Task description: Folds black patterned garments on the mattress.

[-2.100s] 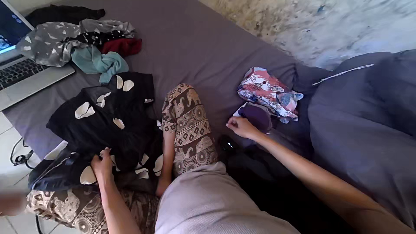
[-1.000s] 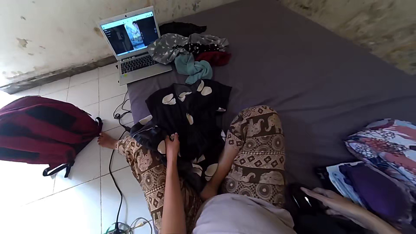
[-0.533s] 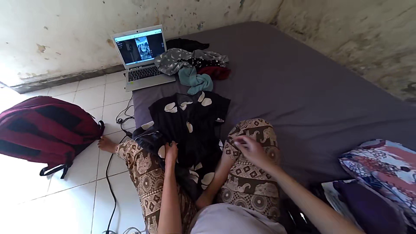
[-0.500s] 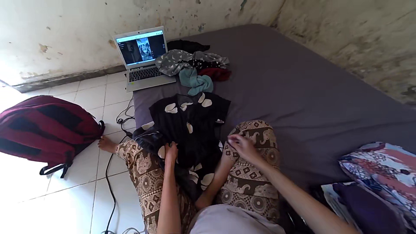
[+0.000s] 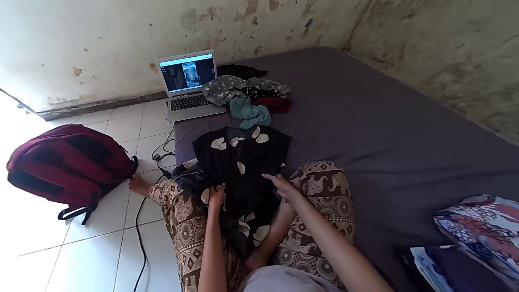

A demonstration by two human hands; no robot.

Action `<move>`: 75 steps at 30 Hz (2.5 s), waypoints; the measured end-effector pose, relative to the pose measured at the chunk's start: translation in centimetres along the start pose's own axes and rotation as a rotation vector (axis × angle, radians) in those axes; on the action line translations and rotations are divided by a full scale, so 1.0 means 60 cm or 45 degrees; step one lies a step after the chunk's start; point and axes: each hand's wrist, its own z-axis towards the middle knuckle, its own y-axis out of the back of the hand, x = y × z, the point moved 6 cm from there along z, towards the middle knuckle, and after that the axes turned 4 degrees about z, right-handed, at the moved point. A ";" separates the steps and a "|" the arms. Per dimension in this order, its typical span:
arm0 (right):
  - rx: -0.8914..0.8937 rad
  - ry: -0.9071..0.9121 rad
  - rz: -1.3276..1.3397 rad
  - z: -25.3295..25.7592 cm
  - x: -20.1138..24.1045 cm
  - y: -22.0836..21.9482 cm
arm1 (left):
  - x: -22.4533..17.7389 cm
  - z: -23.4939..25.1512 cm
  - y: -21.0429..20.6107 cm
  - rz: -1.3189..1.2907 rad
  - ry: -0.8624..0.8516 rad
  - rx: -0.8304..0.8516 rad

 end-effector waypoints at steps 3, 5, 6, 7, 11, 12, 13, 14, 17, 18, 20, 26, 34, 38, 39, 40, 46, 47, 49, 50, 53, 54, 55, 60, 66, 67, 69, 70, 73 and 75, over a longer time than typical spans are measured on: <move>0.090 0.021 -0.055 -0.006 -0.002 -0.009 | 0.001 0.002 0.000 -0.014 -0.009 0.013; 0.137 -0.002 -0.083 -0.006 -0.004 -0.015 | -0.001 0.000 0.001 -0.051 -0.012 0.016; 0.138 -0.012 -0.071 -0.007 -0.004 -0.016 | -0.002 -0.001 0.002 -0.080 -0.010 0.014; 0.123 -0.021 -0.030 -0.009 -0.002 -0.016 | -0.002 -0.002 0.004 -0.126 -0.005 0.004; 0.060 -0.046 0.197 -0.011 0.006 -0.004 | -0.006 -0.007 0.014 -0.432 0.014 -0.096; 0.049 -0.049 0.214 -0.009 0.005 -0.002 | -0.006 -0.007 0.016 -0.482 0.018 -0.109; 0.033 -0.051 0.208 -0.007 0.003 0.000 | -0.005 -0.007 0.017 -0.503 0.020 -0.115; 0.007 -0.046 0.182 -0.007 0.002 0.001 | -0.005 -0.007 0.016 -0.494 0.019 -0.112; -0.047 0.007 0.049 -0.001 0.001 0.002 | -0.006 -0.006 0.013 -0.340 0.020 -0.070; -0.062 0.030 0.019 0.001 0.001 0.003 | -0.005 -0.005 0.012 -0.282 0.026 -0.052; -0.081 0.062 0.036 -0.003 0.004 0.006 | -0.003 -0.005 0.012 -0.256 0.029 -0.045; -0.055 0.101 0.320 -0.020 0.028 0.035 | 0.000 -0.006 0.017 -0.446 0.029 -0.128; -0.309 0.845 -0.562 -0.147 0.095 0.174 | -0.004 -0.012 0.011 -0.300 0.027 -0.114; -0.410 0.687 -1.087 -0.207 0.050 0.300 | -0.005 -0.008 0.008 -0.256 0.009 -0.083; -0.387 0.525 -1.223 -0.219 0.028 0.330 | -0.006 -0.007 0.007 -0.231 -0.005 -0.077; -0.339 0.338 -1.329 -0.229 0.002 0.357 | -0.007 -0.006 0.007 -0.205 -0.017 -0.073; 0.083 -0.443 -1.313 -0.279 -0.178 0.432 | -0.010 -0.002 0.004 -0.152 -0.009 -0.081; 0.108 -0.477 -1.292 -0.286 -0.198 0.437 | -0.010 -0.002 0.004 -0.150 -0.003 -0.082; 0.105 -0.499 -1.258 -0.292 -0.225 0.445 | -0.010 -0.002 0.003 -0.160 0.007 -0.081; 0.082 -0.484 -1.236 -0.294 -0.228 0.446 | -0.010 -0.001 0.003 -0.164 0.010 -0.082; 0.002 -0.425 -1.131 -0.297 -0.233 0.451 | -0.010 -0.002 0.005 -0.174 0.012 -0.091; -0.016 -0.416 -1.084 -0.298 -0.233 0.451 | -0.011 -0.002 0.005 -0.182 0.010 -0.094; -0.038 -0.405 -1.035 -0.300 -0.233 0.451 | -0.010 -0.002 0.005 -0.190 0.006 -0.098; -0.139 -0.362 -0.859 -0.300 -0.243 0.454 | -0.010 -0.003 0.005 -0.190 0.001 -0.094; -0.164 -0.353 -0.893 -0.296 -0.249 0.450 | -0.012 -0.003 0.003 -0.207 0.001 -0.085; -0.160 -0.356 -0.894 -0.295 -0.249 0.450 | -0.012 -0.002 0.003 -0.205 0.002 -0.084; -0.152 -0.374 -0.890 -0.295 -0.250 0.451 | -0.013 -0.002 0.004 -0.198 0.005 -0.082; -0.155 -0.374 -0.887 -0.295 -0.251 0.451 | -0.013 -0.002 0.003 -0.198 0.005 -0.083; -0.162 -0.371 -0.889 -0.294 -0.252 0.452 | -0.012 -0.001 0.002 -0.196 0.002 -0.080; -0.169 -0.372 -0.889 -0.294 -0.251 0.451 | -0.013 -0.001 0.003 -0.188 0.002 -0.078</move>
